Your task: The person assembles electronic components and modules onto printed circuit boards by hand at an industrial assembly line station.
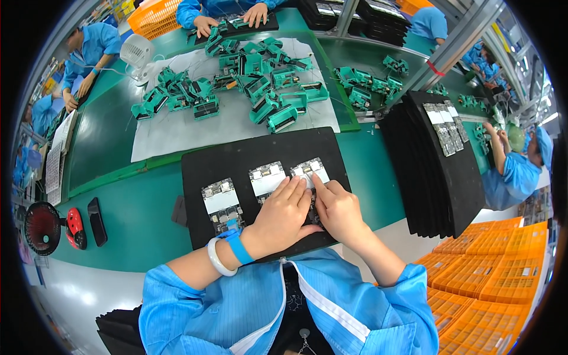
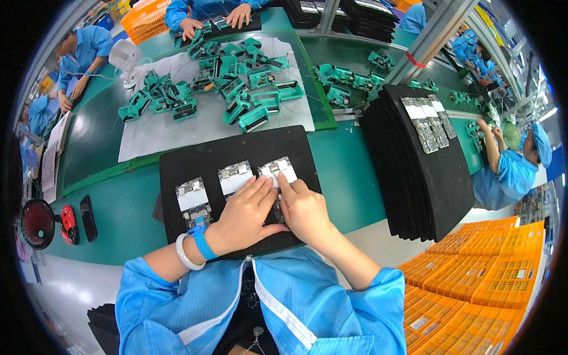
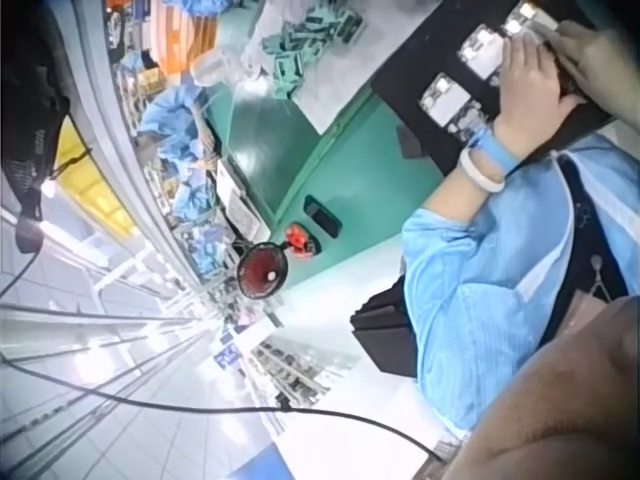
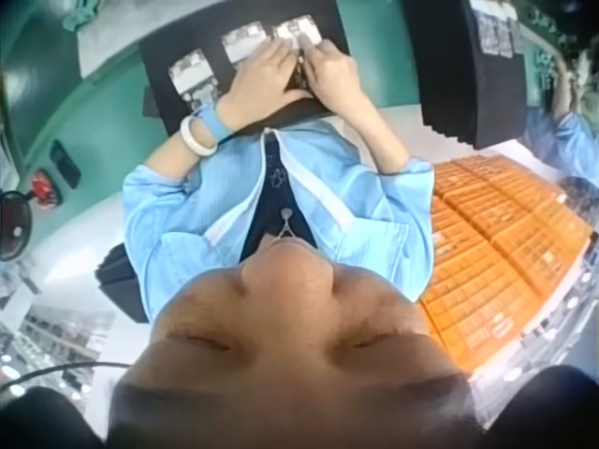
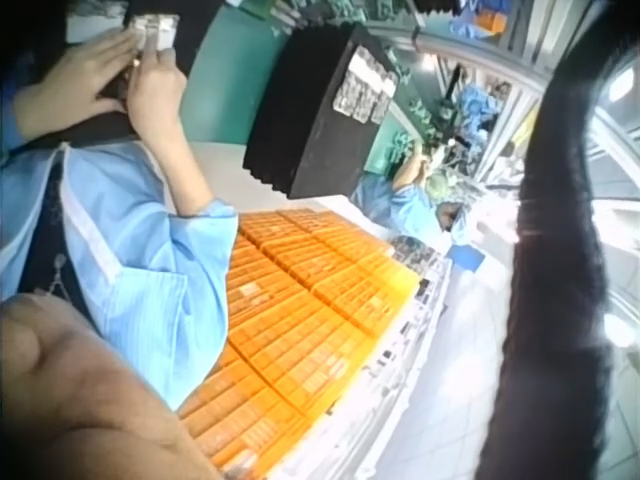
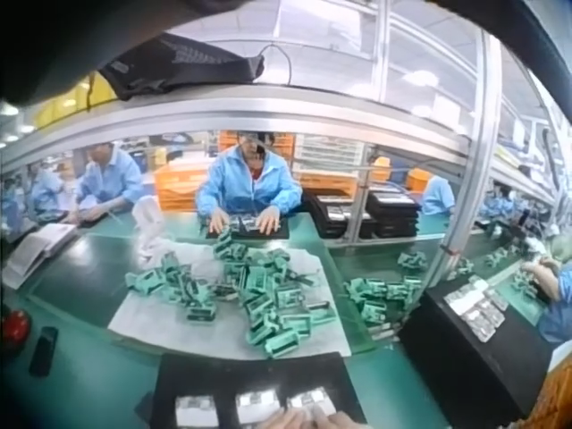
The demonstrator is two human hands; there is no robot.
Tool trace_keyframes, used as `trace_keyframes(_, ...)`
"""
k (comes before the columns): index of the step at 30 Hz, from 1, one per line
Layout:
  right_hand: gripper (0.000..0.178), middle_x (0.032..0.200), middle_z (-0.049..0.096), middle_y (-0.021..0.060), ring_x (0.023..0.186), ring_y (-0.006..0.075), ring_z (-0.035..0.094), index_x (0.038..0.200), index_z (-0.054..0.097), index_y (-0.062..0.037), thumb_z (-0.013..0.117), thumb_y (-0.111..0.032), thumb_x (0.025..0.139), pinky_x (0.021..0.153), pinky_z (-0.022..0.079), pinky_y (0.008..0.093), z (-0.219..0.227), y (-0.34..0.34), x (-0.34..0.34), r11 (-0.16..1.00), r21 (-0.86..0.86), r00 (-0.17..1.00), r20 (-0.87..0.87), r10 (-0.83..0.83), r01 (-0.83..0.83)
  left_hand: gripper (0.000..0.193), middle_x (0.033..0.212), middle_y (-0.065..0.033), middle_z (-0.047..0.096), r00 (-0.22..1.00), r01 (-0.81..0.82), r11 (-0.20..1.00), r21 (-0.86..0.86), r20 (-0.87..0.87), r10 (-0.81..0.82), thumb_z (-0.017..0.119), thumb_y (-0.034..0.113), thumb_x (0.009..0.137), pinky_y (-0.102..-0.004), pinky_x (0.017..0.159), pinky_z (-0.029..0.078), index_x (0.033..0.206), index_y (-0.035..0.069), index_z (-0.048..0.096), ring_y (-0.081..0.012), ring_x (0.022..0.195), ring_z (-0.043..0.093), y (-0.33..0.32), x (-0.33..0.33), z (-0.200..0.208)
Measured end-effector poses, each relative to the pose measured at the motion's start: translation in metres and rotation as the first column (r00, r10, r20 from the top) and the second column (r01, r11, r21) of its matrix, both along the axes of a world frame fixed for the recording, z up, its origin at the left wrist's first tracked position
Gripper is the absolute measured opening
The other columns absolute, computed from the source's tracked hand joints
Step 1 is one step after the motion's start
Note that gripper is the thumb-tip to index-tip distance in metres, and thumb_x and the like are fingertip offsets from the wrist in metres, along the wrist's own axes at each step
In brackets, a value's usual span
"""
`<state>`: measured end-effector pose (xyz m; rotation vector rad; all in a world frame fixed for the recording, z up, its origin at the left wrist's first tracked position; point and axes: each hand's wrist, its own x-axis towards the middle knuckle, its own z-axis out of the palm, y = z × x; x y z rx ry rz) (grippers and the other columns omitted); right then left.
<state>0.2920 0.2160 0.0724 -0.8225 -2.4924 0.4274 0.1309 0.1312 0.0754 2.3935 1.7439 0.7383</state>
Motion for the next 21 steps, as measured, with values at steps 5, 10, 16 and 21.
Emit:
trace_keyframes(5,0.040,0.079,0.059,0.0125,0.061,0.0294,0.062,0.122,0.064,0.0009,0.065,0.000,0.083,0.055,0.051,0.0386,0.002,-0.005,-0.003,0.999,0.046,0.999,-0.027,-0.017,0.018,0.078,0.126,-0.0305,0.058,1.000,-0.012,1.000,0.011,0.000,0.012,0.077,0.048,0.075,-0.0481,0.112,0.036,0.120,-0.013,0.058,-0.0419,0.126,0.052,0.000,-0.001,0.001)
trace_keyframes(10,0.040,0.084,0.061,0.0128,0.063,0.0310,0.065,0.122,0.063,0.0011,0.064,-0.005,0.083,0.056,0.054,0.0409,0.019,-0.010,-0.001,0.998,-0.007,0.998,-0.011,-0.059,0.059,0.091,0.138,-0.0315,0.049,0.999,-0.030,0.992,-0.125,-0.026,0.027,0.074,0.055,0.077,-0.0489,0.117,0.027,0.132,-0.012,0.049,-0.0437,0.136,0.041,-0.032,-0.030,0.038)
trace_keyframes(16,0.044,0.084,0.060,0.0134,0.063,0.0312,0.065,0.125,0.060,0.0021,0.065,-0.007,0.082,0.055,0.054,0.0402,0.021,-0.025,-0.040,0.993,-0.047,0.993,0.035,0.110,-0.108,0.077,0.136,-0.0280,0.052,0.992,-0.126,0.985,-0.116,-0.030,0.123,0.079,0.040,0.076,-0.0496,0.116,0.030,0.128,-0.011,0.054,-0.0404,0.134,0.044,-0.060,-0.044,0.020)
trace_keyframes(21,0.038,0.080,0.060,0.0138,0.060,0.0324,0.063,0.123,0.063,0.0009,0.062,-0.005,0.085,0.054,0.052,0.0416,0.014,-0.033,-0.056,0.990,-0.082,0.993,0.037,0.116,-0.112,0.073,0.132,-0.0290,0.055,0.990,-0.131,0.988,-0.084,0.048,0.135,0.078,0.038,0.074,-0.0491,0.116,0.029,0.123,-0.013,0.056,-0.0405,0.133,0.046,-0.059,-0.044,0.016)
